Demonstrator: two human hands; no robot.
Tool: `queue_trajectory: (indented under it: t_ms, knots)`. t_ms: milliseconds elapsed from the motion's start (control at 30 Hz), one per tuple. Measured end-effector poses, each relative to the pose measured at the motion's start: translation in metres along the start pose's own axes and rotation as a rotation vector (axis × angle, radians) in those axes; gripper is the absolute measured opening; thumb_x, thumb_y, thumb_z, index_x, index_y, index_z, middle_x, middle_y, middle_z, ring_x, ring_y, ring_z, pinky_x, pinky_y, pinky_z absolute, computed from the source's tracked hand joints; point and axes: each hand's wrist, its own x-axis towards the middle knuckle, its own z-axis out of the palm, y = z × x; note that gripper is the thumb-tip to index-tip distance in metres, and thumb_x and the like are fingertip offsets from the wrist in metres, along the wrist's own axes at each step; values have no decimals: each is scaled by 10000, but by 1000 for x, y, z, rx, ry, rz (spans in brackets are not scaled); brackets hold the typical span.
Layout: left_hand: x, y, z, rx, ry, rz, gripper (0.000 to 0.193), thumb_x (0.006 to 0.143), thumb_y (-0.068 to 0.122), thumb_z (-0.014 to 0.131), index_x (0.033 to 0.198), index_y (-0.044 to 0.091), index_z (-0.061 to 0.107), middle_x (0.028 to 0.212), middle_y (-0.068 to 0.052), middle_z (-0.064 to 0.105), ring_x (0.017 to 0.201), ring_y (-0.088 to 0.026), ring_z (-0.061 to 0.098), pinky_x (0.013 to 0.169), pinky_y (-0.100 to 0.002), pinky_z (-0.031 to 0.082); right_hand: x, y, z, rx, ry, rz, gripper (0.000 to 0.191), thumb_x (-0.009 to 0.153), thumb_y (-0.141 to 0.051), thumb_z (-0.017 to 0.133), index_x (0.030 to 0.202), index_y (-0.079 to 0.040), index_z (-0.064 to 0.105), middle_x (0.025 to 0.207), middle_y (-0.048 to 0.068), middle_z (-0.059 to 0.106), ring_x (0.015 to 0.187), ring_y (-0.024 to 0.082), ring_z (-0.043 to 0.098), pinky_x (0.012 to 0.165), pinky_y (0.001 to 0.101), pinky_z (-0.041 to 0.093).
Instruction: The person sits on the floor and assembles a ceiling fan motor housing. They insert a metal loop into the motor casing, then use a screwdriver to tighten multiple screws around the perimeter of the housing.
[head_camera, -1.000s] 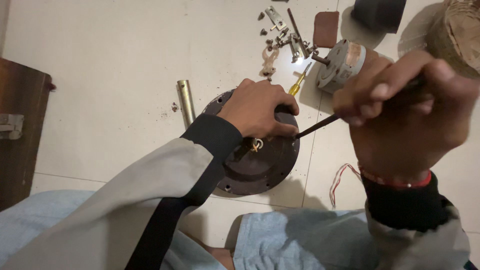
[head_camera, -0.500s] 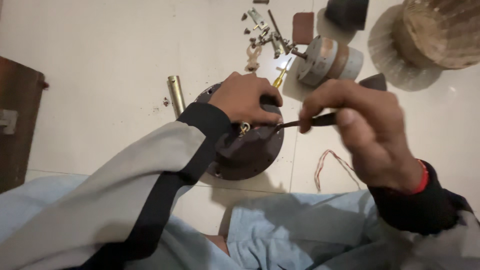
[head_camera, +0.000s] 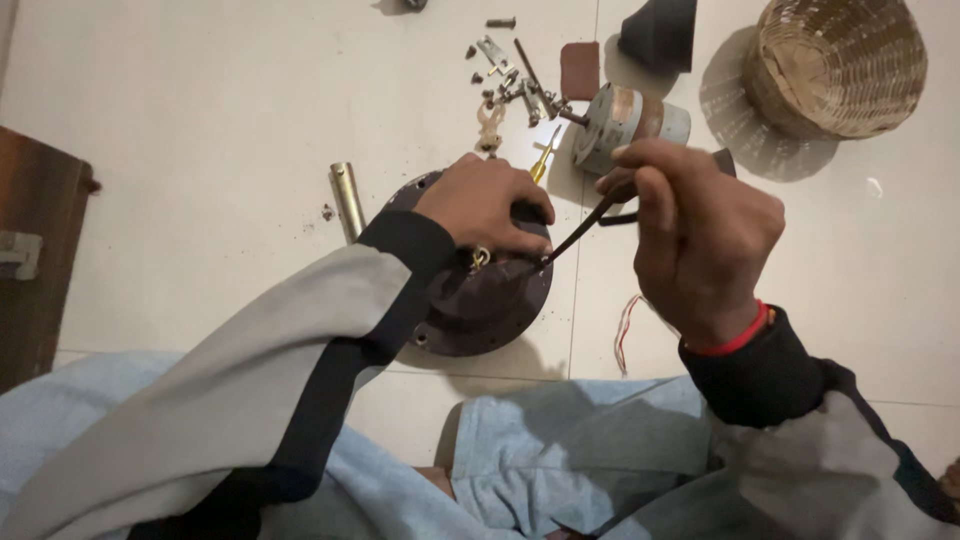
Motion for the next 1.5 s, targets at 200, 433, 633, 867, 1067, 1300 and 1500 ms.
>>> queue_trajectory:
  t_ms: [200,433,633,867,1067,1300,1500]
  knots:
    - [-4,0,-7,-75,54,-62,413,691,541,812,981,247,812,1058,-3,761,932,-251,715,862,-385,540,-2,4,-8,27,-127,-53,39,1084,-12,649,1122,-7,642,1024,101,761,874,188,761,720,274,590]
    - [-5,0,-4,-50,58,-45,413,695,546,794,984,252,816,1044,-2,767,940,-244,716,875,-386,538,-5,17,-20,227,-300,-29,130,1049,31,609,1163,-19,574,1100,114,754,992,214,779,822,299,627]
    - [-5,-1,-1,-40,75,-63,341,729,490,779,965,248,821,1012,-7,773,942,-251,712,885,-406,522,-6,13,-20,128,-248,-15,138,1068,16,643,1181,-21,574,1081,115,762,982,213,789,832,290,637]
    - [-5,-3,3,-77,92,-67,296,739,437,759,955,243,817,999,5,777,907,-244,726,866,-390,547,-25,-8,6,-208,110,61,138,1117,38,733,1207,-5,638,972,84,758,842,170,777,738,262,603]
    - [-4,-3,4,-42,96,-57,300,751,456,754,963,252,811,1000,7,767,930,-243,711,873,-408,519,-14,-10,-6,-59,-39,113,262,961,36,613,1224,29,613,1062,184,702,864,244,711,730,351,566]
    - [-4,-1,2,-39,82,-72,282,746,441,750,953,259,810,1011,19,766,944,-232,704,882,-406,507,5,6,-46,262,-467,20,293,1073,-128,428,1353,-44,419,1467,225,590,1216,312,687,992,399,572]
    - [-9,0,-3,-81,110,-35,286,747,424,771,960,238,813,1006,10,770,929,-239,712,850,-384,538,11,11,-56,239,-629,124,420,930,-166,656,1314,-44,539,1369,170,685,1075,257,753,808,351,605]
